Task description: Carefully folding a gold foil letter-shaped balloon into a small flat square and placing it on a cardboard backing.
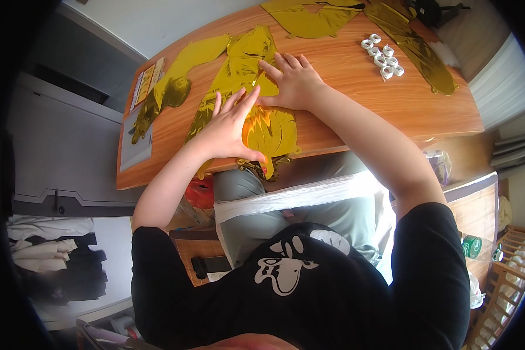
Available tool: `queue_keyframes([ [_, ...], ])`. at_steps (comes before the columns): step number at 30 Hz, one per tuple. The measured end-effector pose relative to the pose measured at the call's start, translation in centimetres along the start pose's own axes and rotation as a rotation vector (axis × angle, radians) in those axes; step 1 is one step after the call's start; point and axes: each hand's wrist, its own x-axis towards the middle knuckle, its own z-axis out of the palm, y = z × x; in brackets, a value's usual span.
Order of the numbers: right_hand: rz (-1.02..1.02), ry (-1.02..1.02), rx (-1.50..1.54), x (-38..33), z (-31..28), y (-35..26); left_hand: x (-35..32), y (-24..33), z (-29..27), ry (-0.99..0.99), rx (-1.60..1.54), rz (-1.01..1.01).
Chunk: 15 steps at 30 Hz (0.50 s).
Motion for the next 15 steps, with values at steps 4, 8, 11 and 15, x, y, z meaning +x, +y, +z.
queue_keyframes([
  [4,0.002,0.000,0.003,0.0,0.3,0.1,0.1,0.1,0.0,0.002,0.038,0.029],
  [8,-0.014,0.024,0.000,0.2,0.6,0.4,0.1,0.2,-0.2,-0.025,0.045,0.048],
  [11,-0.005,0.012,0.001,0.3,0.6,0.4,-0.4,0.0,-0.8,0.024,0.018,0.048],
  [15,-0.003,0.069,0.027,0.1,0.5,0.0,-4.5,-1.4,-3.0,0.218,-0.090,-0.055],
])
